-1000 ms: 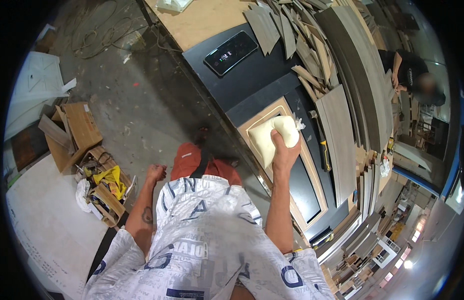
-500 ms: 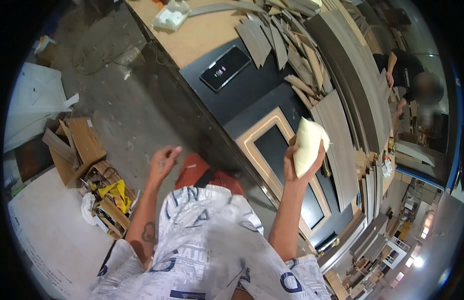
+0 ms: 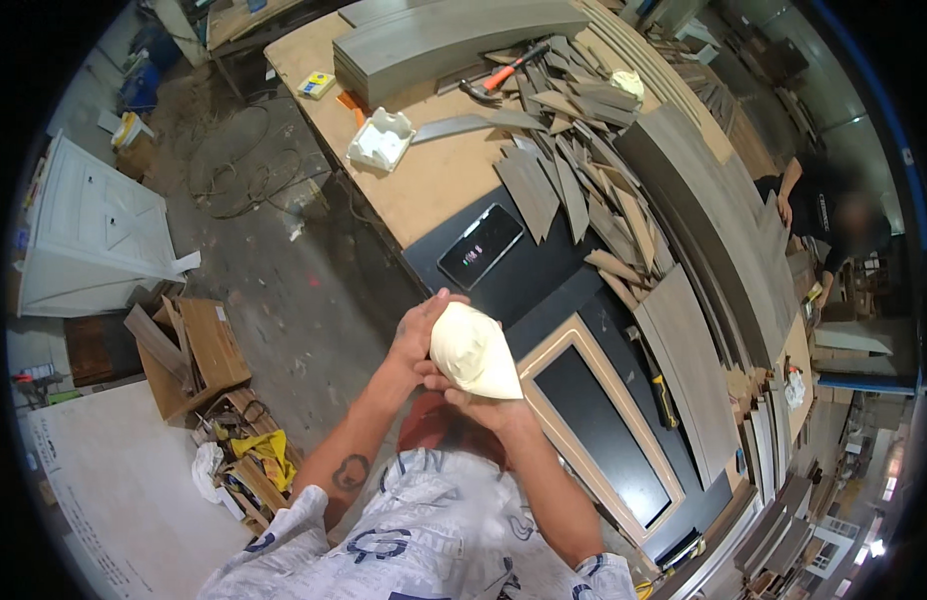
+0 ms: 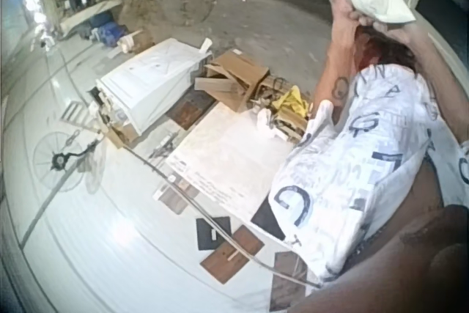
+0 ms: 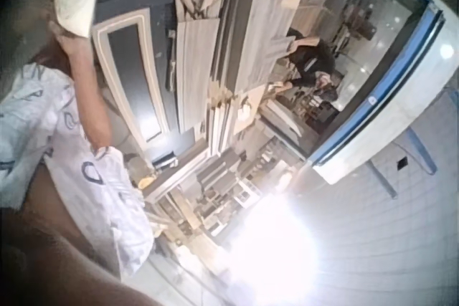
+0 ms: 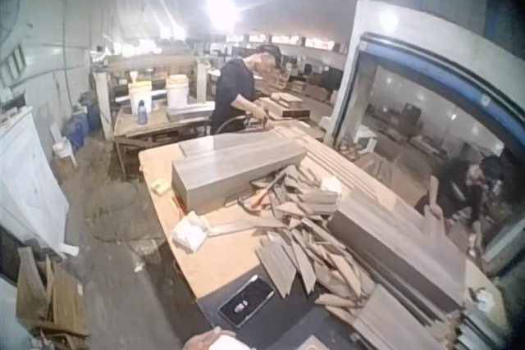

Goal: Assembling a decorative wooden panel by gluing components and securing them with a hammer and a pneumatic nail gun.

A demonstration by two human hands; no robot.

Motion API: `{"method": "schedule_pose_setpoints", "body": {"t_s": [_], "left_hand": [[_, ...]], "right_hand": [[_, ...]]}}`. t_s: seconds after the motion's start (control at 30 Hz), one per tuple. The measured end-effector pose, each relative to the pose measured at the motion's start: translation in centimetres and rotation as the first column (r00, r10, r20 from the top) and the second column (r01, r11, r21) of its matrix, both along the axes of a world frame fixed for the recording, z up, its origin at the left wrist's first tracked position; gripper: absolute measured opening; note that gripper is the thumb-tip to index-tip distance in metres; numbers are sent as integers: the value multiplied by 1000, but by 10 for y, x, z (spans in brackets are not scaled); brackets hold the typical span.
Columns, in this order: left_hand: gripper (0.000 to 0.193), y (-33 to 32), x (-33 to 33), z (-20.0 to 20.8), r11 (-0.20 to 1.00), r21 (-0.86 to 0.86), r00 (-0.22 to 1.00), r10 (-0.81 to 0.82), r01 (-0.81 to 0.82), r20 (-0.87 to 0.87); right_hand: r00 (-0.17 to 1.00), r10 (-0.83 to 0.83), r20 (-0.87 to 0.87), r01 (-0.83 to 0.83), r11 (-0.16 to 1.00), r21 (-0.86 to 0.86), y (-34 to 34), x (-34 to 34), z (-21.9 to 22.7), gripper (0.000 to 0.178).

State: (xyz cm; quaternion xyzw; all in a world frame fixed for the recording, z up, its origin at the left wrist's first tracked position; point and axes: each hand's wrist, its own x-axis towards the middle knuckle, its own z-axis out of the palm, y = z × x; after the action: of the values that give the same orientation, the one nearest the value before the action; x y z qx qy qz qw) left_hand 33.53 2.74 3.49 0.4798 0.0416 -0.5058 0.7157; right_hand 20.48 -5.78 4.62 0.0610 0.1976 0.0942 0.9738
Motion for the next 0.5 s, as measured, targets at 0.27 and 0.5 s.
{"method": "schedule_pose_setpoints", "body": {"t_s": [0.27,0.5], "left_hand": [[36,-20,64,-21,933,20,927,355,-360,118],[42,-60,232,-29,901,-10,743,364,-433,561]], "right_hand": [[989,86,-117,-141,759,-635,-51,66,21,71],[993,90,70,-5,644,-765,-80,231,26,65]]}}
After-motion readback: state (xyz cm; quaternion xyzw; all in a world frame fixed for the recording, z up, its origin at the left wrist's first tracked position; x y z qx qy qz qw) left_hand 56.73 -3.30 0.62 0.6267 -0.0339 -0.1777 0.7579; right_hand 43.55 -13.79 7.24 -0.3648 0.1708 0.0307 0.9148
